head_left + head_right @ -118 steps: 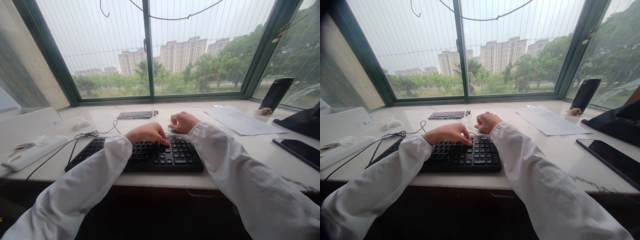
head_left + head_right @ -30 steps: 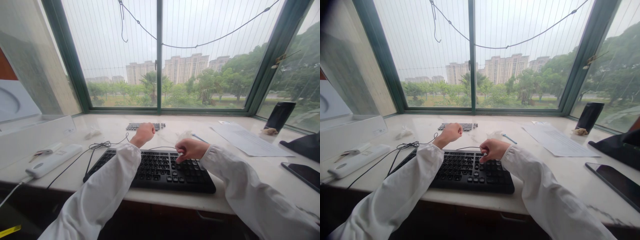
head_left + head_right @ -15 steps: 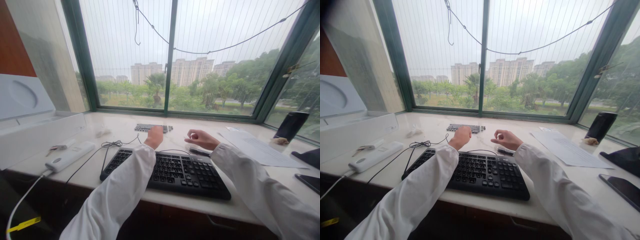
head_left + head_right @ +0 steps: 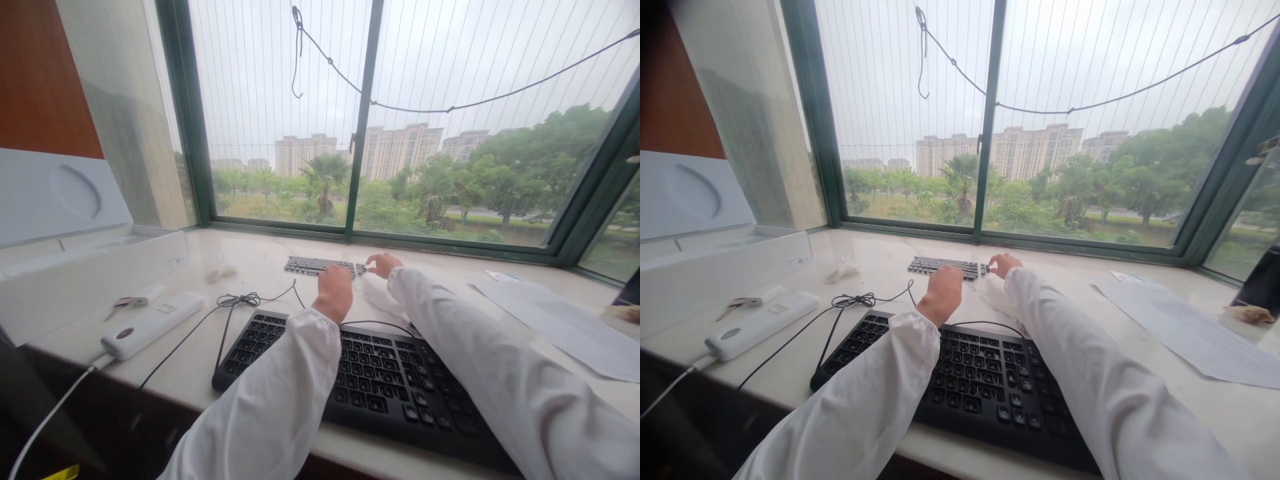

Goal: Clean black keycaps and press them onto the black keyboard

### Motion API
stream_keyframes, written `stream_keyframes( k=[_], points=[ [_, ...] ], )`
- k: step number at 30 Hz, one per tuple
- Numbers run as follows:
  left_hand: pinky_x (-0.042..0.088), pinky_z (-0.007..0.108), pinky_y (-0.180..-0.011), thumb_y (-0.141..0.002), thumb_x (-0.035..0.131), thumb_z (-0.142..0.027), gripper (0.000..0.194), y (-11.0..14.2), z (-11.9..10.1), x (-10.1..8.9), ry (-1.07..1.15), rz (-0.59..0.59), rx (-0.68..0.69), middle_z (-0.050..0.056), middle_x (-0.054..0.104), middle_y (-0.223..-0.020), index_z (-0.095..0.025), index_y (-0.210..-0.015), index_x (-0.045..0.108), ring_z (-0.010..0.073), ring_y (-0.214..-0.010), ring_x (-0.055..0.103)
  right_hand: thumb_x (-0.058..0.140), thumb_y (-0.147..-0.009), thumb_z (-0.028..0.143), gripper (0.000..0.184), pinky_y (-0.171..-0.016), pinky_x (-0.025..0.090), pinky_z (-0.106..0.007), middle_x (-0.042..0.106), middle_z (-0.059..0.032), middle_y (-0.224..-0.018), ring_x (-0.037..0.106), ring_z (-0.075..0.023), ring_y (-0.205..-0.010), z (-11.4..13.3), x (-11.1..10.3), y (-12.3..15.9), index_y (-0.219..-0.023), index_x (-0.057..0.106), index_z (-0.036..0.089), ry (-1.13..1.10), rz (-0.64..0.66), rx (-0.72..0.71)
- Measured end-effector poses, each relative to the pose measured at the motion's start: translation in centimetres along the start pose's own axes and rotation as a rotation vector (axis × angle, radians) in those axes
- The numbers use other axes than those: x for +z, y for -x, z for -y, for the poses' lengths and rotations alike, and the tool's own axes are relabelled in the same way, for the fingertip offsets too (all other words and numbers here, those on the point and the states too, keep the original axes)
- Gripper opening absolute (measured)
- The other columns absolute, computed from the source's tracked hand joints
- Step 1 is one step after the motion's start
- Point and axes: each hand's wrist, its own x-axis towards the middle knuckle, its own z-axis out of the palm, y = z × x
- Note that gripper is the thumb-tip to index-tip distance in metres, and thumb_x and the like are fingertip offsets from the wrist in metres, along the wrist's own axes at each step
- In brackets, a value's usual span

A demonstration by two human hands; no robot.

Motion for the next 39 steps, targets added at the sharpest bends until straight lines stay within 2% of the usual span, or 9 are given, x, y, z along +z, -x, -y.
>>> stream_keyframes(
  k=[7, 13, 17, 19, 22, 25, 28, 34, 39],
  points=[
    [0.056, 0.037, -0.078, -0.085, 0.041, 0.001, 0.034, 0.0, -0.2, -0.1, 0.0, -0.005, 0.009, 0.019, 0.069, -0.097, -0.008, -0.1, 0.071, 0.0283, -0.094, 0.069, 0.065, -0.082, 0.037, 0.022, -0.081, 0.044, -0.031, 0.07, -0.0076, -0.102, 0.061, -0.0223, -0.096, -0.2, 1.5, -1.5, -0.099, 0.075, 0.027, -0.021, 0.02, -0.003],
    [0.056, 0.037, -0.076, -0.085, 0.042, 0.001, 0.032, -0.2, -0.2, -0.2, -0.004, -0.031, 0.01, 0.017, 0.068, -0.097, -0.01, -0.1, 0.068, 0.0287, -0.094, 0.069, 0.066, -0.08, 0.042, 0.025, -0.073, 0.043, -0.027, 0.071, -0.0072, -0.093, 0.062, -0.0199, -0.087, -0.5, -1.0, -0.2, -0.092, 0.078, 0.023, -0.089, 0.0, 0.03],
    [0.055, 0.035, -0.074, -0.086, 0.058, -0.013, 0.024, -0.2, -0.3, 0.2, 0.034, -0.136, 0.098, 0.014, 0.067, -0.101, -0.014, -0.109, 0.062, 0.0279, -0.09, 0.069, 0.068, -0.075, 0.053, 0.038, -0.067, 0.041, -0.027, 0.067, -0.0039, -0.077, 0.058, -0.0163, -0.073, 0.0, -4.6, 2.5, -0.095, 0.078, 0.022, -0.33, 0.021, 0.057],
    [0.055, 0.034, -0.074, -0.084, 0.067, -0.024, 0.03, -0.2, -0.4, 0.4, 0.089, -0.193, 0.168, 0.012, 0.068, -0.101, -0.017, -0.112, 0.061, 0.0267, -0.088, 0.069, 0.067, -0.073, 0.059, 0.046, -0.063, 0.038, -0.027, 0.063, -0.0022, -0.068, 0.054, -0.0149, -0.068, 0.4, -6.4, 4.7, -0.095, 0.078, 0.02, -0.48, 0.067, 0.002],
    [0.053, 0.033, -0.075, -0.083, 0.069, -0.033, 0.042, -0.1, -0.7, 0.7, 0.206, -0.305, 0.291, 0.009, 0.069, -0.102, -0.021, -0.122, 0.057, 0.0245, -0.09, 0.068, 0.069, -0.066, 0.066, 0.054, -0.058, 0.032, -0.028, 0.057, -0.0001, -0.062, 0.047, -0.0132, -0.063, 1.3, -8.4, 8.4, -0.092, 0.077, 0.018, -0.64, 0.08, -0.04],
    [0.053, 0.032, -0.076, -0.085, 0.067, -0.033, 0.036, -0.1, -1.0, 0.9, 0.311, -0.38, 0.374, 0.007, 0.071, -0.103, -0.023, -0.119, 0.061, 0.0222, -0.09, 0.068, 0.071, -0.063, 0.067, 0.059, -0.057, 0.029, -0.027, 0.052, 0.0012, -0.06, 0.042, -0.0114, -0.062, 2.1, -9.4, 12.1, -0.089, 0.077, 0.015, -0.781, 0.109, -0.075],
    [0.053, 0.032, -0.079, -0.086, 0.066, -0.03, 0.019, -0.1, -1.2, 1.0, 0.38, -0.39, 0.446, 0.004, 0.073, -0.101, -0.022, -0.104, 0.07, 0.0212, -0.091, 0.069, 0.071, -0.061, 0.069, 0.063, -0.057, 0.029, -0.027, 0.05, 0.0021, -0.057, 0.038, -0.0105, -0.06, 2.7, -9.4, 14.8, -0.087, 0.076, 0.012, -0.88, 0.106, -0.068],
    [0.051, 0.03, -0.088, -0.084, 0.068, -0.026, 0.024, 0.6, -1.7, 0.9, 0.508, -0.371, 0.57, 0.003, 0.074, -0.104, -0.023, -0.108, 0.071, 0.0186, -0.097, 0.069, 0.063, -0.065, 0.073, 0.066, -0.057, 0.032, -0.027, 0.051, 0.0023, -0.055, 0.042, -0.0113, -0.057, 2.6, -8.4, 16.9, -0.088, 0.075, 0.012, -0.915, 0.059, -0.092],
    [0.051, 0.03, -0.091, -0.084, 0.068, -0.022, 0.022, 0.4, -1.8, 1.2, 0.497, -0.367, 0.537, 0.005, 0.074, -0.107, -0.021, -0.105, 0.073, 0.019, -0.1, 0.069, 0.06, -0.081, 0.053, 0.038, -0.065, 0.041, -0.028, 0.067, -0.0032, -0.073, 0.058, -0.0163, -0.068, 0.0, -6.5, 16.2, -0.089, 0.074, 0.019, -0.596, -0.161, -0.02]
  ],
)
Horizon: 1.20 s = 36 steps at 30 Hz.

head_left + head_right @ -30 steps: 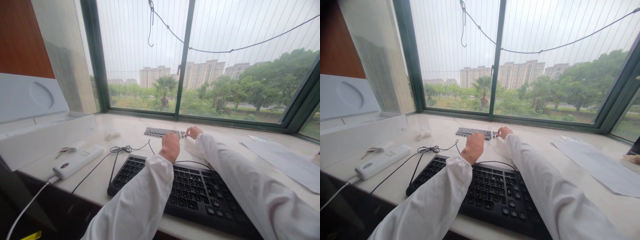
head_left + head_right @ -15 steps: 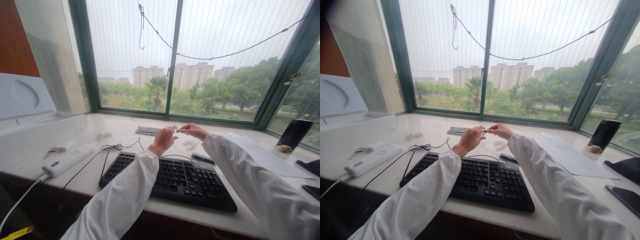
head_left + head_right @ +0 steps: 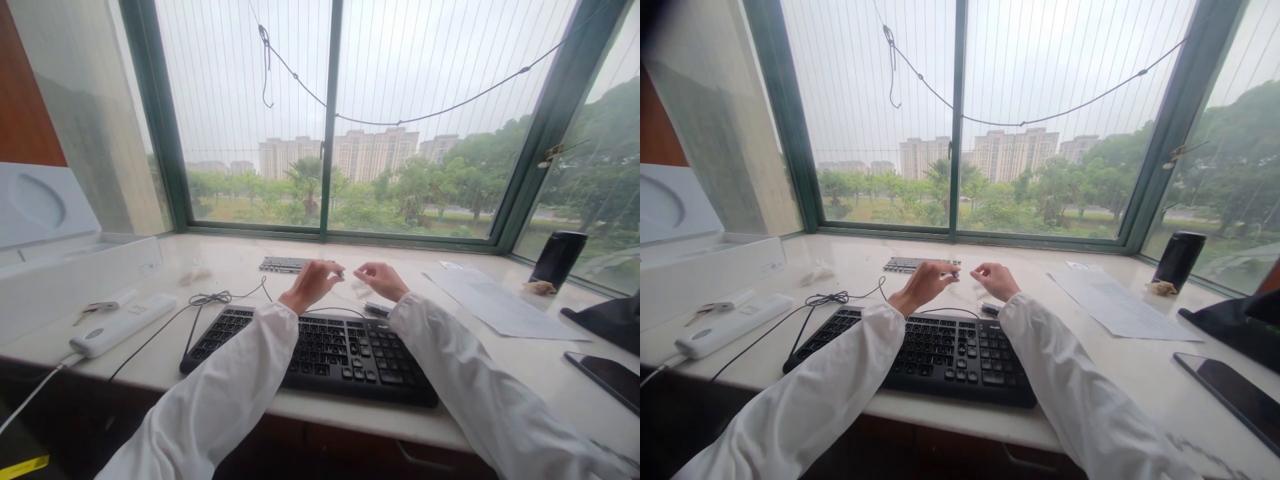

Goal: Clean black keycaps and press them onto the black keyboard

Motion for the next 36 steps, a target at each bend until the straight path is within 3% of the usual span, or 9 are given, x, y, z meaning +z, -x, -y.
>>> stream_keyframes(
  k=[2, 5, 8, 11, 15, 21, 25, 28, 36],
  points=[
    [0.051, 0.03, -0.09, -0.083, 0.069, -0.021, 0.023, -0.1, 0.2, 0.3, -0.032, 0.006, -0.008, 0.005, 0.074, -0.106, -0.02, -0.105, 0.072, 0.0191, -0.099, 0.07, 0.06, -0.083, 0.043, 0.029, -0.074, 0.044, -0.029, 0.071, -0.0051, -0.088, 0.062, -0.0182, -0.079, -2.0, 0.3, -0.3, -0.096, 0.073, 0.022, 0.209, -0.07, -0.035],
    [0.052, 0.03, -0.085, -0.082, 0.069, -0.021, 0.026, -0.2, 0.3, 0.5, -0.067, 0.025, -0.023, 0.002, 0.076, -0.098, -0.021, -0.108, 0.07, 0.0181, -0.09, 0.071, 0.063, -0.082, 0.036, 0.03, -0.082, 0.046, -0.029, 0.072, -0.007, -0.101, 0.064, -0.0193, -0.087, -4.5, 1.0, -0.5, -0.107, 0.072, 0.022, 0.375, 0.026, -0.031],
    [0.053, 0.03, -0.081, -0.081, 0.072, -0.021, 0.033, -0.3, 0.2, 0.5, -0.09, 0.03, -0.039, 0.0, 0.076, -0.091, -0.021, -0.113, 0.064, 0.0174, -0.083, 0.072, 0.066, -0.079, 0.03, 0.021, -0.079, 0.046, -0.028, 0.074, -0.007, -0.094, 0.065, -0.0198, -0.086, -5.5, 1.5, -0.6, -0.095, 0.076, 0.021, 0.436, 0.159, 0.023],
    [0.052, 0.029, -0.077, -0.08, 0.073, -0.023, 0.026, -0.5, 0.2, 0.4, -0.109, 0.008, -0.043, 0.002, 0.076, -0.089, -0.018, -0.104, 0.066, 0.0178, -0.082, 0.071, 0.066, -0.079, 0.028, 0.015, -0.076, 0.046, -0.027, 0.074, -0.0067, -0.086, 0.065, -0.0198, -0.083, -5.0, 1.2, -0.7, -0.083, 0.077, 0.02, 0.412, 0.153, 0.009],
    [0.052, 0.029, -0.074, -0.077, 0.075, -0.024, 0.019, -0.6, 0.5, 0.4, -0.148, -0.028, -0.056, 0.002, 0.075, -0.087, -0.019, -0.093, 0.068, 0.0184, -0.08, 0.071, 0.067, -0.079, 0.038, 0.021, -0.076, 0.048, -0.028, 0.074, -0.0063, -0.087, 0.066, -0.0194, -0.082, -2.5, 0.1, -0.5, -0.084, 0.075, 0.019, 0.096, 0.034, 0.04],
    [0.05, 0.028, -0.071, -0.076, 0.076, -0.028, 0.017, -0.4, 0.3, 0.4, -0.189, -0.052, -0.044, 0.0, 0.075, -0.086, -0.023, -0.092, 0.071, 0.0187, -0.078, 0.07, 0.077, -0.07, 0.047, 0.036, -0.078, 0.055, -0.034, 0.072, -0.0091, -0.094, 0.065, -0.0189, -0.085, 1.4, 0.8, 0.5, -0.083, 0.071, 0.015, -0.627, 0.068, 0.026],
    [0.05, 0.028, -0.068, -0.077, 0.075, -0.034, 0.019, -0.3, -0.2, 0.5, -0.22, -0.071, -0.045, 0.003, 0.074, -0.084, -0.021, -0.091, 0.072, 0.0199, -0.075, 0.069, 0.08, -0.067, 0.049, 0.038, -0.082, 0.054, -0.034, 0.072, -0.008, -0.085, 0.066, -0.0173, -0.081, 2.2, 2.2, 0.9, -0.079, 0.07, 0.014, -0.663, 0.111, -0.008],
    [0.049, 0.026, -0.067, -0.076, 0.075, -0.034, 0.02, -0.2, -0.5, 0.7, -0.202, -0.102, -0.033, 0.002, 0.073, -0.085, -0.021, -0.091, 0.071, 0.0189, -0.075, 0.069, 0.084, -0.06, 0.047, 0.04, -0.074, 0.054, -0.032, 0.07, -0.0049, -0.076, 0.065, -0.0161, -0.074, 2.0, 2.8, 0.8, -0.074, 0.065, 0.014, -0.608, 0.004, -0.007],
    [0.051, 0.026, -0.07, -0.079, 0.074, -0.034, 0.029, -0.1, -1.2, 0.6, -0.098, -0.114, 0.045, 0.003, 0.073, -0.091, -0.018, -0.101, 0.063, 0.017, -0.08, 0.07, 0.091, -0.045, 0.038, 0.05, -0.068, 0.053, -0.031, 0.063, 0.0018, -0.065, 0.062, -0.0132, -0.064, 2.3, 2.2, 0.9, -0.07, 0.053, 0.017, -0.817, -0.022, 0.005]
  ],
)
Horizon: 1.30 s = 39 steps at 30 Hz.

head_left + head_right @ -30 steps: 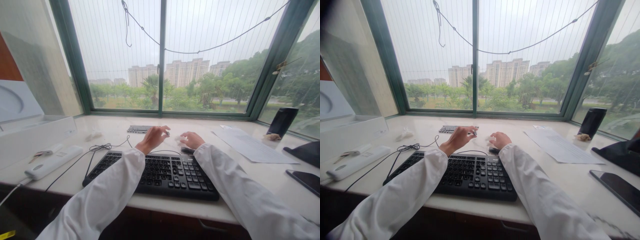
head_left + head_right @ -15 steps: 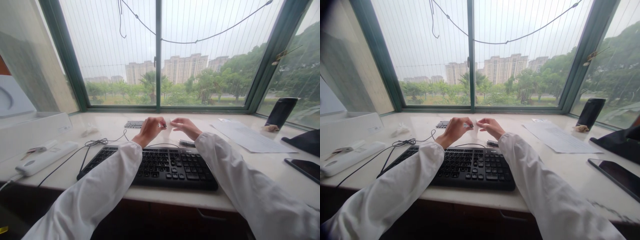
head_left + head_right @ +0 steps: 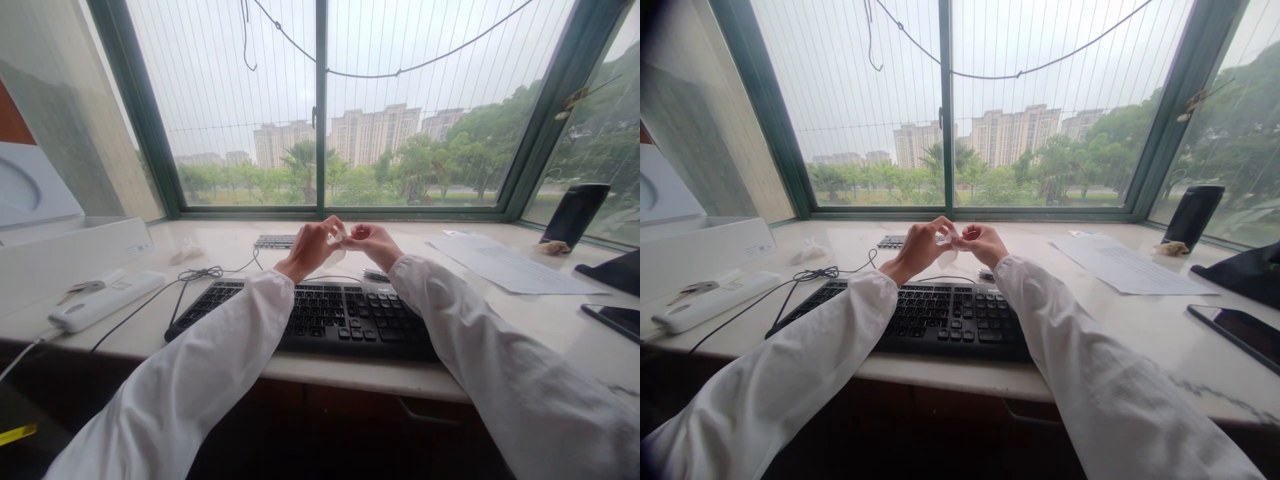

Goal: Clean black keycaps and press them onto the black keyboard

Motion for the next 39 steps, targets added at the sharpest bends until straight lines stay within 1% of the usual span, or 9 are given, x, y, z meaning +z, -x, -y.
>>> stream_keyframes(
  k=[4, 7, 12, 17, 21, 26, 28, 32, 39],
  points=[
    [0.052, 0.027, -0.074, -0.079, 0.075, -0.035, 0.034, 0.1, -0.4, -0.3, 0.094, 0.028, 0.009, 0.003, 0.074, -0.09, -0.017, -0.104, 0.061, 0.016, -0.081, 0.07, 0.093, -0.042, 0.033, 0.054, -0.072, 0.055, -0.034, 0.063, 0.0021, -0.064, 0.063, -0.0144, -0.067, 0.6, -0.2, 0.2, -0.068, 0.047, 0.019, -0.032, -0.007, 0.02],
    [0.052, 0.027, -0.074, -0.076, 0.077, -0.034, 0.038, 0.1, -0.5, -0.3, 0.11, 0.031, -0.006, 0.002, 0.074, -0.089, -0.018, -0.106, 0.061, 0.0153, -0.077, 0.07, 0.092, -0.043, 0.033, 0.055, -0.07, 0.055, -0.033, 0.063, 0.0026, -0.064, 0.062, -0.0135, -0.064, 0.6, -0.3, 0.2, -0.068, 0.045, 0.019, -0.007, -0.024, 0.0],
    [0.052, 0.026, -0.074, -0.077, 0.077, -0.034, 0.037, 0.0, -0.2, -0.2, 0.119, -0.012, -0.038, 0.001, 0.075, -0.088, -0.018, -0.106, 0.061, 0.0144, -0.076, 0.07, 0.092, -0.05, 0.029, 0.048, -0.071, 0.056, -0.033, 0.061, 0.0026, -0.063, 0.06, -0.0123, -0.062, 0.7, -0.5, -0.1, -0.068, 0.048, 0.019, 0.007, -0.035, -0.013],
    [0.052, 0.026, -0.074, -0.08, 0.074, -0.031, 0.035, -0.2, -0.2, -0.5, 0.114, -0.036, -0.075, 0.002, 0.075, -0.093, -0.019, -0.111, 0.062, 0.0145, -0.08, 0.07, 0.084, -0.067, 0.021, 0.026, -0.087, 0.056, -0.036, 0.069, -0.0057, -0.082, 0.067, -0.0168, -0.081, 0.5, -1.2, -0.5, -0.078, 0.061, 0.016, -0.164, -0.067, 0.081],
    [0.053, 0.027, -0.078, -0.086, 0.067, -0.03, 0.023, -0.2, -0.6, -0.7, 0.141, -0.026, -0.063, 0.002, 0.074, -0.104, -0.022, -0.107, 0.068, 0.0167, -0.091, 0.069, 0.078, -0.074, 0.025, 0.02, -0.096, 0.05, -0.033, 0.071, -0.0072, -0.093, 0.065, -0.0171, -0.095, 0.1, -1.7, -0.3, -0.089, 0.07, 0.014, -0.245, 0.07, 0.111],
    [0.053, 0.025, -0.078, -0.089, 0.062, -0.031, 0.022, 0.0, -0.9, -0.5, 0.202, -0.035, -0.044, 0.001, 0.074, -0.105, -0.023, -0.108, 0.068, 0.0161, -0.097, 0.068, 0.077, -0.074, 0.036, 0.031, -0.099, 0.046, -0.031, 0.071, -0.0057, -0.106, 0.063, -0.0175, -0.104, 0.2, -0.9, 0.5, -0.099, 0.073, 0.018, -0.341, 0.192, 0.101],
    [0.052, 0.025, -0.078, -0.09, 0.062, -0.031, 0.02, 0.0, -0.9, -0.3, 0.193, -0.057, -0.037, 0.001, 0.074, -0.103, -0.022, -0.106, 0.068, 0.0154, -0.094, 0.069, 0.077, -0.073, 0.035, 0.031, -0.099, 0.045, -0.03, 0.071, -0.0053, -0.106, 0.062, -0.0169, -0.104, 0.1, -0.7, 0.5, -0.098, 0.073, 0.018, -0.371, 0.19, 0.101],
    [0.052, 0.026, -0.079, -0.088, 0.065, -0.03, 0.013, 0.0, -0.5, -0.1, 0.136, -0.101, 0.006, 0.002, 0.073, -0.1, -0.021, -0.096, 0.069, 0.0158, -0.089, 0.068, 0.081, -0.07, 0.028, 0.024, -0.099, 0.044, -0.031, 0.072, -0.0038, -0.095, 0.064, -0.0158, -0.097, -0.3, -0.8, 0.3, -0.09, 0.074, 0.017, -0.402, 0.155, 0.112],
    [0.051, 0.029, -0.079, -0.086, 0.067, -0.027, 0.014, -0.1, -0.1, 0.1, 0.107, -0.068, 0.083, 0.002, 0.072, -0.096, -0.019, -0.098, 0.065, 0.0166, -0.087, 0.067, 0.082, -0.068, 0.025, 0.024, -0.099, 0.045, -0.029, 0.073, -0.003, -0.095, 0.064, -0.0157, -0.097, -0.9, -1.3, -0.2, -0.089, 0.074, 0.018, -0.397, 0.147, 0.173]
  ],
)
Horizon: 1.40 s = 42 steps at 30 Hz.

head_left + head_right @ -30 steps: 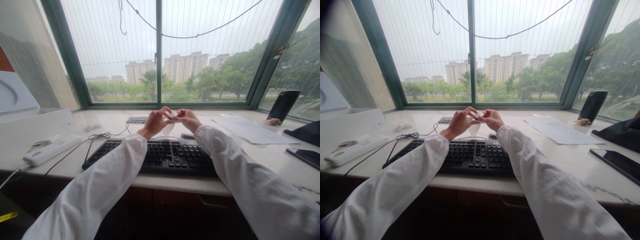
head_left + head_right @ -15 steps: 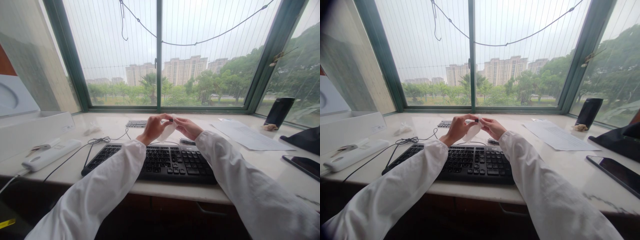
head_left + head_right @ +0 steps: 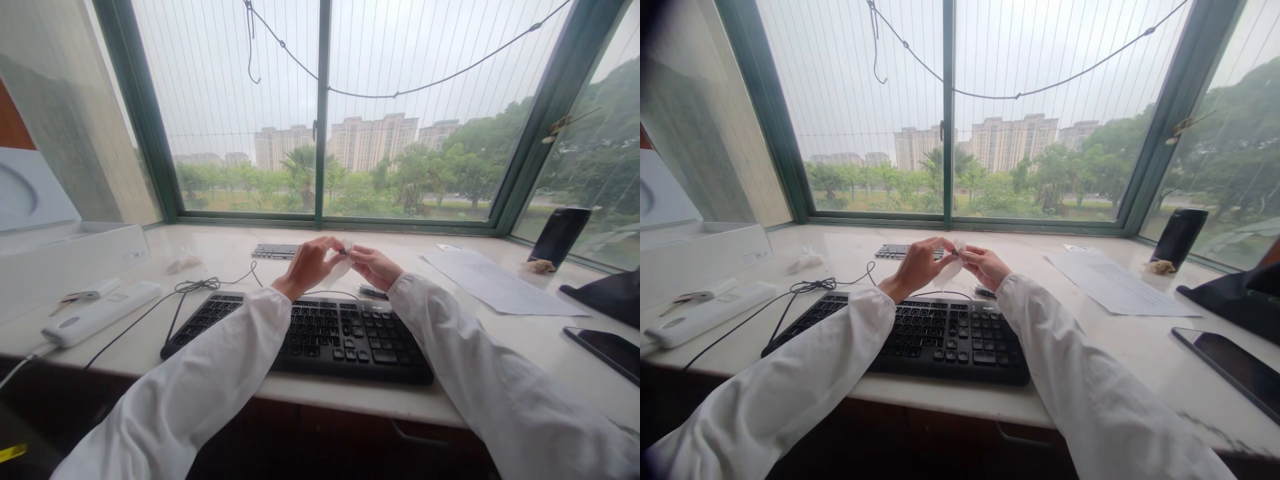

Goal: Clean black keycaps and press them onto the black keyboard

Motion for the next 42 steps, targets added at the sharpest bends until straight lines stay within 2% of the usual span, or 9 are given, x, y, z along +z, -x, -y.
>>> stream_keyframes(
  k=[8, 12, 16, 21, 24, 27, 32, 37, 42],
  points=[
    [0.049, 0.028, -0.072, -0.091, 0.06, -0.031, 0.017, -0.1, -0.1, -0.1, -0.087, -0.007, -0.009, 0.005, 0.07, -0.101, -0.018, -0.101, 0.061, 0.0175, -0.082, 0.067, 0.087, -0.059, 0.03, 0.036, -0.092, 0.05, -0.034, 0.074, -0.0062, -0.09, 0.067, -0.0188, -0.089, 1.0, -0.2, 0.1, -0.089, 0.073, 0.015, 0.146, -0.113, -0.038],
    [0.048, 0.027, -0.069, -0.09, 0.06, -0.029, 0.019, -0.2, -0.2, -0.4, -0.088, -0.039, -0.015, 0.004, 0.07, -0.097, -0.017, -0.105, 0.061, 0.0147, -0.075, 0.064, 0.081, -0.067, 0.037, 0.036, -0.081, 0.053, -0.036, 0.075, -0.0084, -0.086, 0.069, -0.0218, -0.082, 2.2, -1.4, 0.5, -0.095, 0.074, 0.016, 0.632, -0.359, -0.117],
    [0.046, 0.025, -0.065, -0.091, 0.06, -0.028, 0.021, -0.1, -0.4, -0.5, -0.035, 0.062, 0.028, 0.004, 0.069, -0.095, -0.018, -0.109, 0.063, 0.0129, -0.072, 0.063, 0.066, -0.081, 0.031, 0.021, -0.083, 0.051, -0.033, 0.076, -0.0069, -0.087, 0.069, -0.021, -0.085, 2.6, -3.4, 0.6, -0.096, 0.075, 0.019, 1.161, -0.497, -0.299],
    [0.048, 0.029, -0.072, -0.085, 0.067, -0.036, 0.021, 0.3, 0.1, 0.1, 0.038, 0.195, -0.014, 0.004, 0.071, -0.083, -0.016, -0.091, 0.07, 0.0163, -0.074, 0.065, 0.062, -0.083, 0.031, 0.025, -0.088, 0.049, -0.032, 0.074, -0.0078, -0.104, 0.068, -0.0219, -0.093, 1.3, -4.7, 0.3, -0.102, 0.075, 0.02, 1.451, -0.192, -0.154],
    [0.047, 0.03, -0.075, -0.08, 0.072, -0.041, 0.023, 0.4, 0.4, 0.3, 0.096, 0.213, -0.115, 0.003, 0.073, -0.08, -0.018, -0.087, 0.074, 0.0168, -0.073, 0.066, 0.062, -0.083, 0.038, 0.037, -0.085, 0.05, -0.032, 0.069, -0.0086, -0.118, 0.067, -0.0203, -0.092, 1.5, -4.2, 0.5, -0.114, 0.07, 0.019, 1.457, -0.133, -0.209],
    [0.047, 0.03, -0.072, -0.073, 0.076, -0.049, 0.03, 0.3, 0.3, 0.2, 0.215, 0.291, -0.29, 0.004, 0.073, -0.077, -0.02, -0.083, 0.077, 0.0169, -0.071, 0.065, 0.057, -0.086, 0.043, 0.033, -0.074, 0.049, -0.029, 0.074, -0.0064, -0.101, 0.065, -0.0172, -0.08, 3.0, -3.0, 1.1, -0.103, 0.074, 0.02, 1.428, -0.089, -0.188],
    [0.039, 0.024, -0.052, -0.067, 0.076, -0.054, 0.042, 0.1, -0.2, -0.1, 0.512, 0.577, -0.582, 0.008, 0.074, -0.081, -0.019, -0.089, 0.078, 0.0136, -0.064, 0.058, 0.06, -0.082, 0.049, 0.034, -0.067, 0.041, -0.026, 0.074, -0.0018, -0.078, 0.06, -0.0147, -0.07, 5.5, -2.2, 2.3, -0.091, 0.076, 0.021, 1.488, 0.236, 0.036],
    [0.03, 0.023, -0.047, -0.065, 0.078, -0.053, 0.041, 0.4, -0.5, 0.0, 0.552, 0.763, -0.618, 0.004, 0.071, -0.075, -0.021, -0.09, 0.079, 0.0084, -0.054, 0.042, 0.062, -0.076, 0.058, 0.045, -0.069, 0.038, -0.026, 0.072, -0.0023, -0.075, 0.059, -0.0158, -0.074, 5.8, -2.3, 3.0, -0.094, 0.076, 0.019, 1.45, 0.499, 0.243],
    [0.03, 0.023, -0.047, -0.068, 0.076, -0.048, 0.033, 0.5, -1.2, -0.2, 0.516, 0.862, -0.562, 0.003, 0.072, -0.079, -0.025, -0.091, 0.079, 0.0089, -0.056, 0.044, 0.065, -0.072, 0.061, 0.052, -0.066, 0.037, -0.026, 0.07, -0.003, -0.074, 0.055, -0.0145, -0.069, 5.4, -1.5, 3.4, -0.098, 0.075, 0.017, 1.421, 0.57, 0.326]
  ],
)
